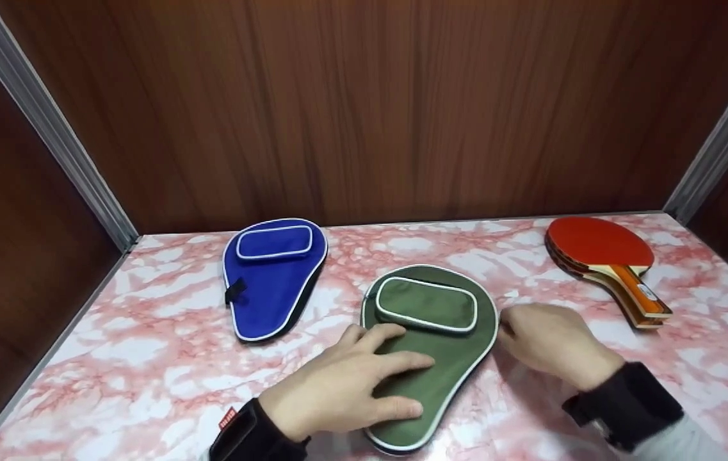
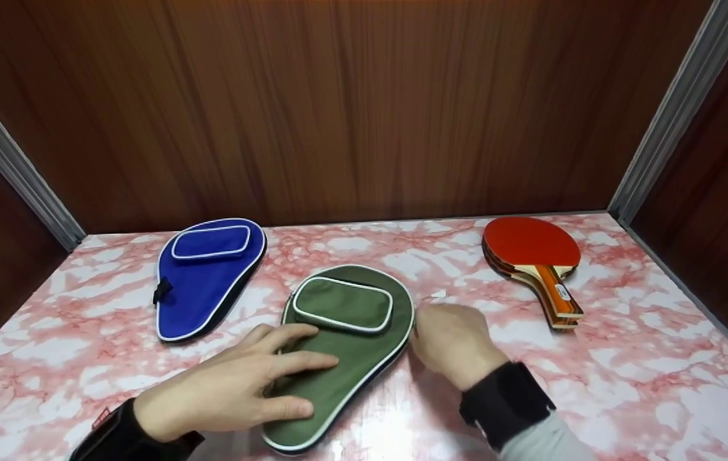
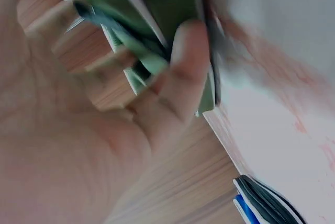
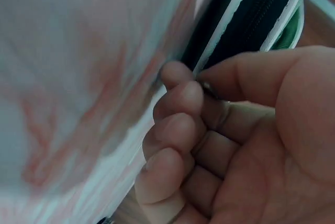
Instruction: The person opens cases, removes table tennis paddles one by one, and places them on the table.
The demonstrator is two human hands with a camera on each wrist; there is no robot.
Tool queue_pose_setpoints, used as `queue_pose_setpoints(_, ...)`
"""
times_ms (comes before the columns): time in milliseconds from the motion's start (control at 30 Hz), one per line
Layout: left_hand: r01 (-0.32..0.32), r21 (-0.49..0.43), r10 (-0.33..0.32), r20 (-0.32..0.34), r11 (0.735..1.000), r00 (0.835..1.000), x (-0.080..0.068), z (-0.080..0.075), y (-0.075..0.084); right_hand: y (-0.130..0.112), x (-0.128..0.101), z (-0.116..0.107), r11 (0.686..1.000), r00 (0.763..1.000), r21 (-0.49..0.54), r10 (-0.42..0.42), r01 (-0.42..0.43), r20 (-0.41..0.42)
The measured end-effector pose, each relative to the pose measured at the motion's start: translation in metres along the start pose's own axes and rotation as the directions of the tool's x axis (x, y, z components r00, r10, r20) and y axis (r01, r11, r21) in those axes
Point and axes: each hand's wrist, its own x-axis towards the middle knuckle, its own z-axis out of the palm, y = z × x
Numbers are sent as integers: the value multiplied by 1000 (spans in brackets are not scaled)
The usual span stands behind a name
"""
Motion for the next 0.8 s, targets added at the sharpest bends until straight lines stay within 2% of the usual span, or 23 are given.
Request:
queue_pose_setpoints(167,-50,57,52,-27,997,998,4,7,2,5,13,4,1000,999,0,3,-3,-36)
queue_pose_setpoints(367,-19,98,26,-65,995,998,6,12,2,5,17,8,999,998,-25,-26,25,-65)
queue_pose_setpoints(800,-5,92,12,-72,996,997,6,13,4,-6,2,11,998,995,-48,-52,48,-86)
